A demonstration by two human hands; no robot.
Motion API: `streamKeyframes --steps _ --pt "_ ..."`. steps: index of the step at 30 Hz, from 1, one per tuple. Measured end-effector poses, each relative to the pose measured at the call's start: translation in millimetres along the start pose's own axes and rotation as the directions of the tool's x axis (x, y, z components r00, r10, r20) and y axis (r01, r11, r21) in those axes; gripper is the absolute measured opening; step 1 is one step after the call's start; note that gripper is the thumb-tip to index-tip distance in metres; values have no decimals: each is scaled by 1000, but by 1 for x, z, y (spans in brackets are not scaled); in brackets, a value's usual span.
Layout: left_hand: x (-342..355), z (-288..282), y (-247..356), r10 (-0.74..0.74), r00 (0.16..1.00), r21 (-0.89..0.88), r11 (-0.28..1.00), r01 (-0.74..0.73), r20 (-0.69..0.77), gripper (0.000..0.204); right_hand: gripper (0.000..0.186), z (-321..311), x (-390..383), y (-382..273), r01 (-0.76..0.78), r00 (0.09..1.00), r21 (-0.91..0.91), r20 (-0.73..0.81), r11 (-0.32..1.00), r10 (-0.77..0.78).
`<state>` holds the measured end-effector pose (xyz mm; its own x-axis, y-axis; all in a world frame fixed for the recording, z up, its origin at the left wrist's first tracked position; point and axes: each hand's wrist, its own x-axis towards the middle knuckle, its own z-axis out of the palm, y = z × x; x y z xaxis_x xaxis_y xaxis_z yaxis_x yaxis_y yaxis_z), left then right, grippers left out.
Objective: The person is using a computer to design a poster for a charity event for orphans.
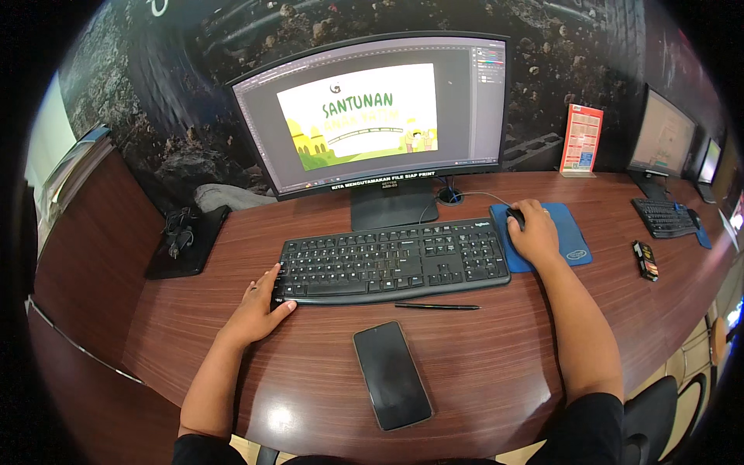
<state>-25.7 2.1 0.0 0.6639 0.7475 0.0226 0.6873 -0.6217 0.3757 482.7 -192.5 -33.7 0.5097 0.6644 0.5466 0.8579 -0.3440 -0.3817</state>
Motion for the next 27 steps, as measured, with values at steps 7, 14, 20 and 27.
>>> streamKeyframes --steps 7,14,20,27 --pt "2 1 0 24 1000 -2 1000 -24 -2 85 27 1 0 4 9 1000 0 -16 1000 -9" --pt "1 0 1 24 1000 2 1000 -24 -4 85 28 0 0 2 10 1000 8 -19 1000 -10" --pt "1 2 -2 18 1000 21 1000 -18 -18 88 27 2 1 4 29 999 10 -22 1000 -29" --pt "2 2 -1 23 1000 10 1000 -23 -21 88 27 2 1 5 37 999 12 -24 999 -36"
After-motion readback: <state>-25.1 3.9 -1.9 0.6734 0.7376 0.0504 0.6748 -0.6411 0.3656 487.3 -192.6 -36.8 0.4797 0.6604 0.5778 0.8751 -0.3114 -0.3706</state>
